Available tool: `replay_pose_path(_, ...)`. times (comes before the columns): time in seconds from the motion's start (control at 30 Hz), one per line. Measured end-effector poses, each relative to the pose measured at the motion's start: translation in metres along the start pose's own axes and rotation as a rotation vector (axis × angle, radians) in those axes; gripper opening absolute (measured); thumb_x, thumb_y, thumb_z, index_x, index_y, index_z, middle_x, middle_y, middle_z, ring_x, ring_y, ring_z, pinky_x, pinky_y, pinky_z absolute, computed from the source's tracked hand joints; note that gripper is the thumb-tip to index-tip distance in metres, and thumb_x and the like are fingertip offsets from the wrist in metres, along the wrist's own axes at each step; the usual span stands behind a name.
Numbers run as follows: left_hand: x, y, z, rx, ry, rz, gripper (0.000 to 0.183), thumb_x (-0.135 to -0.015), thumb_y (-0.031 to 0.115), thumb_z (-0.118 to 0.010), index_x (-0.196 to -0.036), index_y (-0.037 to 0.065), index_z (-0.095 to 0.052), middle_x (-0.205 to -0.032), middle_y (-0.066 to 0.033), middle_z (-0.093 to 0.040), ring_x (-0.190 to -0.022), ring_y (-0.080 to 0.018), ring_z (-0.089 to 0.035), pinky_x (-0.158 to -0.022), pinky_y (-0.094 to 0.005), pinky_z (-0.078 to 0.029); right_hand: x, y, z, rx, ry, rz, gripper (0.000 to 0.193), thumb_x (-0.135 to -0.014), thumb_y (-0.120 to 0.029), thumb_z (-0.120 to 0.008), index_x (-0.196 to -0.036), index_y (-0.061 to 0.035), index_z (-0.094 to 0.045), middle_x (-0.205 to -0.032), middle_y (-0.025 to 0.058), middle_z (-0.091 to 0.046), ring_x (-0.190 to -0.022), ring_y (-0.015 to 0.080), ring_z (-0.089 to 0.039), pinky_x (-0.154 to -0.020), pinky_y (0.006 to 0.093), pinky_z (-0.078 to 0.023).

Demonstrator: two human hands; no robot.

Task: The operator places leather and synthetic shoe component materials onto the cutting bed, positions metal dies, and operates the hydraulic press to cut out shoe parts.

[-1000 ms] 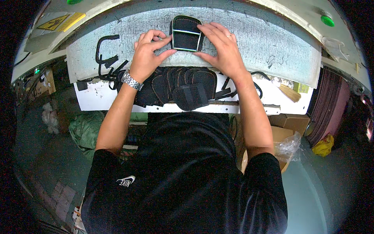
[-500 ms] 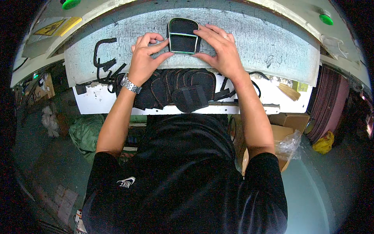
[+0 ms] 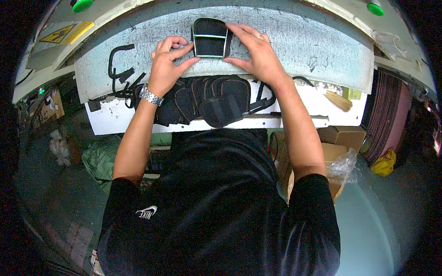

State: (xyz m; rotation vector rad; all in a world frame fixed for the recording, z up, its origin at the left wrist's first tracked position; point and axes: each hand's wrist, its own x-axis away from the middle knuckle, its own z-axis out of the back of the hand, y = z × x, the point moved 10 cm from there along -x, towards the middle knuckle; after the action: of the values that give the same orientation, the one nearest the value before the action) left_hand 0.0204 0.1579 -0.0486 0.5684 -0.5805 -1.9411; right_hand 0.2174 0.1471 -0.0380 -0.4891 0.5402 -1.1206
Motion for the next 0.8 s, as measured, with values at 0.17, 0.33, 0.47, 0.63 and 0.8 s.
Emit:
replay_pose_path(0.17,-0.002,0.001,0.002,-0.029,-0.016,-0.020,0.041,-0.076,0.032,-0.081,-0.114,0.019,-0.075,-0.113,0.0034,-0.060,-0.105,-0.0181,-0.053,-0.092,-0.0356,-0.034,-0.003,0.000,0.005,-0.033,0.017,0.068,0.079,-0.074,-0.027,-0.084,-0.144,-0.0146,-0.049,-0.141,0.0122,-0.055,-0.130,0.0303,-0.052,-0.111,0.0392,-0.040)
replay_pose_path(0.33,0.000,-0.002,0.000,-0.057,-0.043,-0.043,0.034,-0.084,0.028,-0.074,-0.117,0.020,-0.074,-0.116,0.0035,-0.060,-0.107,-0.0177,-0.054,-0.096,-0.0359,-0.035,-0.004,-0.001,0.010,-0.072,0.022,0.079,0.076,-0.076,-0.029,-0.083,-0.144,-0.0161,-0.050,-0.140,0.0122,-0.056,-0.127,0.0298,-0.055,-0.110,0.0396,-0.040)
replay_pose_path(0.47,0.001,-0.004,-0.002,-0.087,-0.032,-0.073,0.031,-0.086,0.027,-0.071,-0.117,0.020,-0.073,-0.116,0.0037,-0.061,-0.106,-0.0177,-0.055,-0.094,-0.0356,-0.037,-0.007,-0.009,0.010,-0.224,-0.131,-0.033,0.082,-0.072,-0.016,-0.082,-0.145,-0.0063,-0.045,-0.143,0.0204,-0.050,-0.136,0.0356,-0.044,-0.113,0.0421,-0.036)
replay_pose_path(0.63,0.001,-0.007,-0.004,-0.045,-0.018,-0.090,0.032,-0.087,0.027,-0.070,-0.118,0.024,-0.074,-0.116,0.0068,-0.059,-0.106,-0.0159,-0.051,-0.092,-0.0361,-0.032,-0.007,-0.014,0.012,-0.138,-0.075,0.008,0.079,-0.072,-0.017,-0.082,-0.142,-0.0058,-0.048,-0.140,0.0196,-0.053,-0.132,0.0353,-0.048,-0.111,0.0416,-0.039)
replay_pose_path(0.8,0.001,-0.005,-0.002,-0.102,0.002,-0.092,0.027,-0.088,0.026,-0.071,-0.114,0.021,-0.075,-0.115,0.0048,-0.062,-0.105,-0.0166,-0.055,-0.095,-0.0360,-0.037,-0.006,-0.015,0.011,-0.099,-0.051,0.007,0.077,-0.074,-0.018,-0.082,-0.142,-0.0059,-0.048,-0.139,0.0197,-0.053,-0.130,0.0362,-0.049,-0.110,0.0423,-0.038)
